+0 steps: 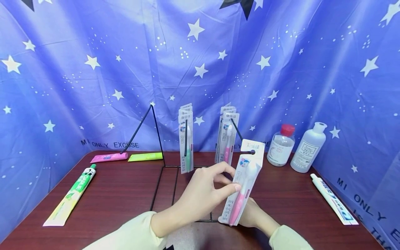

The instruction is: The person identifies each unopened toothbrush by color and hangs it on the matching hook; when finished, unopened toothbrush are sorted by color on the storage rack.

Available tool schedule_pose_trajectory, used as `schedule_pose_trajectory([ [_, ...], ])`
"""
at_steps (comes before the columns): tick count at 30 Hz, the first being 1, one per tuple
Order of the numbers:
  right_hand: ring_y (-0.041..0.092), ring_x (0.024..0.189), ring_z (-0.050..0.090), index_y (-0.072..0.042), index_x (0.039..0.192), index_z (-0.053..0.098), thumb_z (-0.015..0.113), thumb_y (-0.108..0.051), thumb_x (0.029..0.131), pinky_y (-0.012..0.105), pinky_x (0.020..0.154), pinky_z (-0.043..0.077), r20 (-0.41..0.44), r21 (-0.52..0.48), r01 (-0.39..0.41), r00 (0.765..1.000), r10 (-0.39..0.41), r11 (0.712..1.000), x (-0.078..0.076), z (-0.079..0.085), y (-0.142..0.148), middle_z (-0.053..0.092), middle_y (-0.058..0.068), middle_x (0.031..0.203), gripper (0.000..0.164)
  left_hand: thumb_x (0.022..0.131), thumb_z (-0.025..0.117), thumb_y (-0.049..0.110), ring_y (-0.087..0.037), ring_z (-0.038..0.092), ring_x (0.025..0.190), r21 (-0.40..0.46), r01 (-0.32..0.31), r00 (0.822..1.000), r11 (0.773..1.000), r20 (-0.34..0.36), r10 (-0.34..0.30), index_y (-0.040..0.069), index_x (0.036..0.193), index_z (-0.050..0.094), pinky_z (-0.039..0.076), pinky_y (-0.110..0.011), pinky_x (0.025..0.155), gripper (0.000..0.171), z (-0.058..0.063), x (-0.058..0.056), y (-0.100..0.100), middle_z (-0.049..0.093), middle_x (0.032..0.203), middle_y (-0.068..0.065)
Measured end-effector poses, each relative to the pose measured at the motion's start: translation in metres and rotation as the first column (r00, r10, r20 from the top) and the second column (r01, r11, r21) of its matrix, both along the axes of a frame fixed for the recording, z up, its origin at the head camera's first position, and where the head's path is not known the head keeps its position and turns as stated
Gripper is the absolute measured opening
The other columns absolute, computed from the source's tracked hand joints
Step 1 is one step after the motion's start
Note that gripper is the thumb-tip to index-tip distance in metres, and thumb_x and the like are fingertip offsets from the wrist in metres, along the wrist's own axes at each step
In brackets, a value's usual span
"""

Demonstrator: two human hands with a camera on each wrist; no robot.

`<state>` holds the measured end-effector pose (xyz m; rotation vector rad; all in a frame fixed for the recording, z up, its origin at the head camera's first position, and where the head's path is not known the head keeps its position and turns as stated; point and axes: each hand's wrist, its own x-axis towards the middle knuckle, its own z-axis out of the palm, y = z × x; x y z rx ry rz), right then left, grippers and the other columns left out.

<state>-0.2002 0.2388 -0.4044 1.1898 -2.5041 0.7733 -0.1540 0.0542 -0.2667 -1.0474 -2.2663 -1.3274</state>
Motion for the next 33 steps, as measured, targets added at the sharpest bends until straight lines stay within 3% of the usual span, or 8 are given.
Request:
schedule_pose_trajectory([
  [4,-0.001,0.085,0.054,-0.009,0.102,0.058,0.077,-0.035,0.071,0.025,0.077,0.046,0.081,0.009,0.102,0.991,-0.103,0.995,0.003,0.001,0.001,0.060,-0.013,0.093,0.045,0.079,0.069,0.023,0.014,0.055,0.071,0.015,-0.026,0.999,1.000,0.048,0.025,0.023,0.086,0.059,0.040,-0.008,0.058,0.012,-0.004,-0.005,0.001,0.068,0.073,0.013],
  [8,0.001,0.081,0.054,-0.010,0.097,0.059,0.073,-0.048,0.070,0.032,0.075,0.047,0.092,0.143,0.208,0.971,-0.222,0.968,0.004,0.002,0.003,0.058,-0.014,0.087,0.048,0.080,0.070,0.024,0.011,0.056,0.074,0.024,-0.047,0.994,0.999,0.096,0.044,0.024,0.086,0.060,0.041,-0.011,0.058,0.012,-0.009,-0.010,0.001,0.068,0.073,0.014],
  [14,0.025,0.101,0.054,-0.006,0.110,0.058,0.068,-0.055,0.070,0.047,0.082,0.042,0.222,0.224,0.277,0.919,-0.325,0.934,0.004,0.004,0.002,0.060,0.005,0.107,0.064,0.079,0.070,0.025,0.008,0.055,0.063,0.051,-0.097,0.987,0.994,0.134,0.090,0.025,0.087,0.061,0.041,-0.014,0.050,0.013,-0.016,-0.025,0.004,0.067,0.072,0.013],
  [21,0.036,0.120,0.041,0.003,0.132,0.041,0.068,-0.060,0.067,0.053,0.092,0.036,0.248,0.208,0.307,0.902,-0.354,0.929,0.004,0.002,0.000,0.043,0.023,0.132,0.094,0.078,0.071,0.027,0.008,0.057,0.066,0.124,-0.157,0.975,0.980,0.178,0.133,0.020,0.087,0.067,0.042,-0.013,0.053,0.012,-0.023,-0.045,0.012,0.069,0.071,0.009],
  [27,0.039,0.119,0.040,0.005,0.132,0.042,0.065,-0.061,0.069,0.053,0.092,0.036,0.197,0.255,0.298,0.915,-0.351,0.920,0.004,0.005,0.000,0.041,0.026,0.132,0.094,0.077,0.072,0.025,0.005,0.060,0.065,0.250,-0.164,0.964,0.954,0.246,0.101,0.013,0.084,0.069,0.045,-0.015,0.055,0.014,-0.027,-0.063,0.017,0.069,0.069,0.004],
  [33,0.042,0.119,0.039,0.001,0.134,0.040,0.064,-0.062,0.069,0.056,0.090,0.036,0.225,0.304,0.301,0.899,-0.375,0.904,0.004,0.006,0.001,0.039,0.025,0.133,0.093,0.078,0.072,0.023,0.002,0.062,0.067,0.303,-0.176,0.956,0.936,0.278,0.090,0.011,0.085,0.069,0.046,-0.017,0.060,0.014,-0.026,-0.077,0.020,0.069,0.070,0.001],
])
